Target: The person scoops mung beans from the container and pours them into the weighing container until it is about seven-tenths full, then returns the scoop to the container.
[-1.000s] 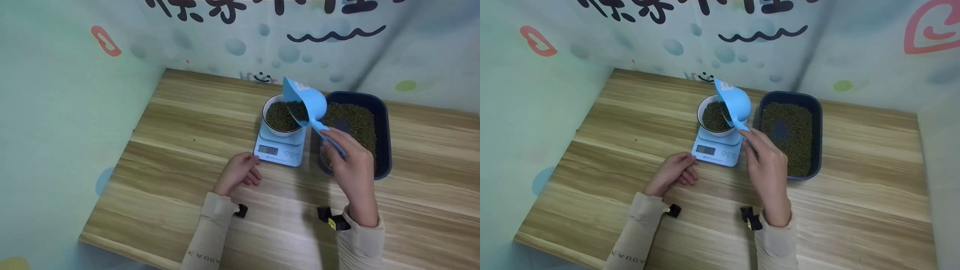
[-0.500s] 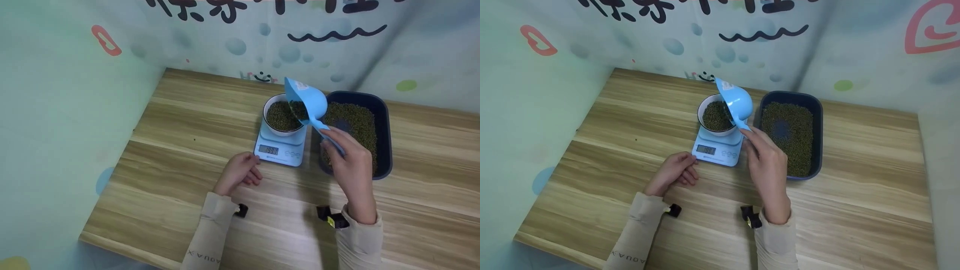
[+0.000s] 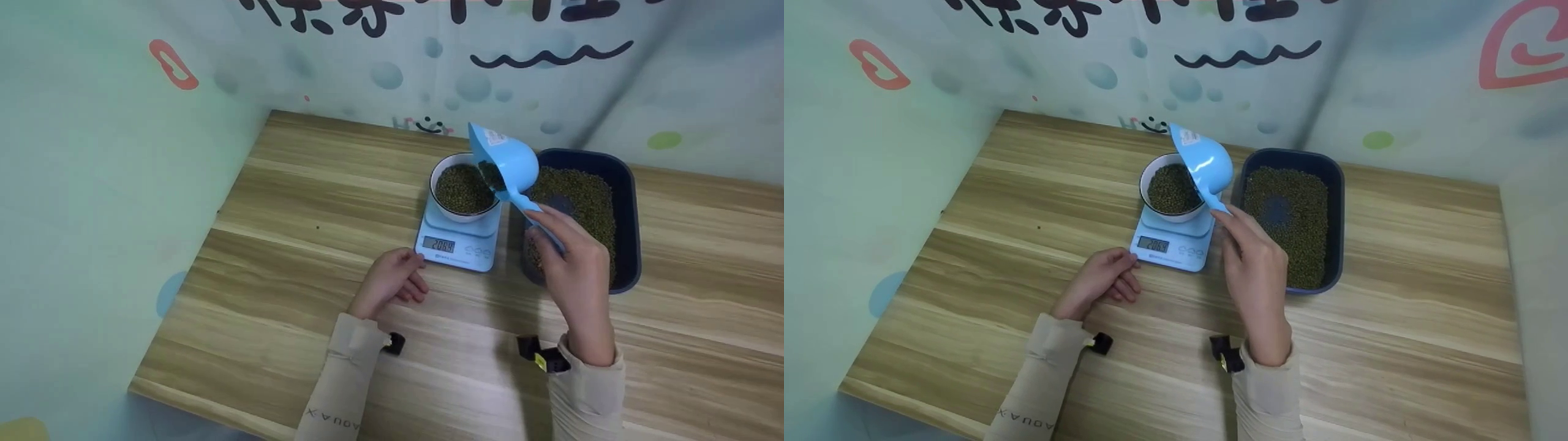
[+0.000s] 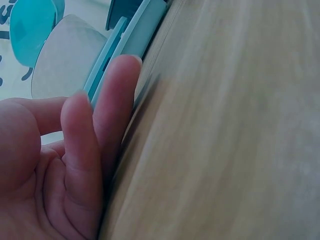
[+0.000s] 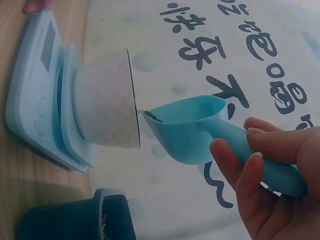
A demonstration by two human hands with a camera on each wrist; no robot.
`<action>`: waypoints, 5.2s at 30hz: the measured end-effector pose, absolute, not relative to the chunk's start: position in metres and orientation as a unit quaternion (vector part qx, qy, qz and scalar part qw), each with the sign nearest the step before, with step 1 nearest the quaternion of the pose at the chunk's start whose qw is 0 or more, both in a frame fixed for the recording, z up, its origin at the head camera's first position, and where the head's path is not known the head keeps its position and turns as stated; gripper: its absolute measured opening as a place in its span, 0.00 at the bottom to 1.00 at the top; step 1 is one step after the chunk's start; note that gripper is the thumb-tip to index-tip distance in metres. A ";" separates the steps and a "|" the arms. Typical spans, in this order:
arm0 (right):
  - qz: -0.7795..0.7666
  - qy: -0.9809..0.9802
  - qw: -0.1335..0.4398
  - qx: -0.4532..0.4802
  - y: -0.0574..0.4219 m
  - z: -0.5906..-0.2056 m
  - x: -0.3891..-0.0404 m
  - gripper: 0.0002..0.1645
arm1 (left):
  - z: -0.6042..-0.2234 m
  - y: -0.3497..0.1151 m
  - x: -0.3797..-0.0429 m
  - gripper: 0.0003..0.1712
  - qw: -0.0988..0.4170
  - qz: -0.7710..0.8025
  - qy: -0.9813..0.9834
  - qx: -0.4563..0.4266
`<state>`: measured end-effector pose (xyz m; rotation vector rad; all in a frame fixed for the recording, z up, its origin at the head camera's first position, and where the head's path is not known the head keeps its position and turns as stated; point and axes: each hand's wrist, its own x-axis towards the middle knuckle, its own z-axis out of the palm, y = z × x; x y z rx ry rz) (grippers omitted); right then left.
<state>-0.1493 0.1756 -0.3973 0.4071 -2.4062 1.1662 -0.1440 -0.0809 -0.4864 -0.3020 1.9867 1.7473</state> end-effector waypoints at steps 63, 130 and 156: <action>0.455 -0.872 0.093 -0.153 0.287 -0.386 -0.129 0.24 | -0.503 -0.082 -0.148 0.15 0.219 0.632 0.736 -0.104; 0.327 -0.943 -0.023 -0.052 0.253 -0.439 -0.176 0.23 | -0.501 -0.082 -0.147 0.19 0.220 0.640 0.729 -0.103; 0.362 -0.927 -0.010 -0.099 0.265 -0.422 -0.165 0.29 | -0.485 -0.080 -0.142 0.19 0.227 0.639 0.727 -0.103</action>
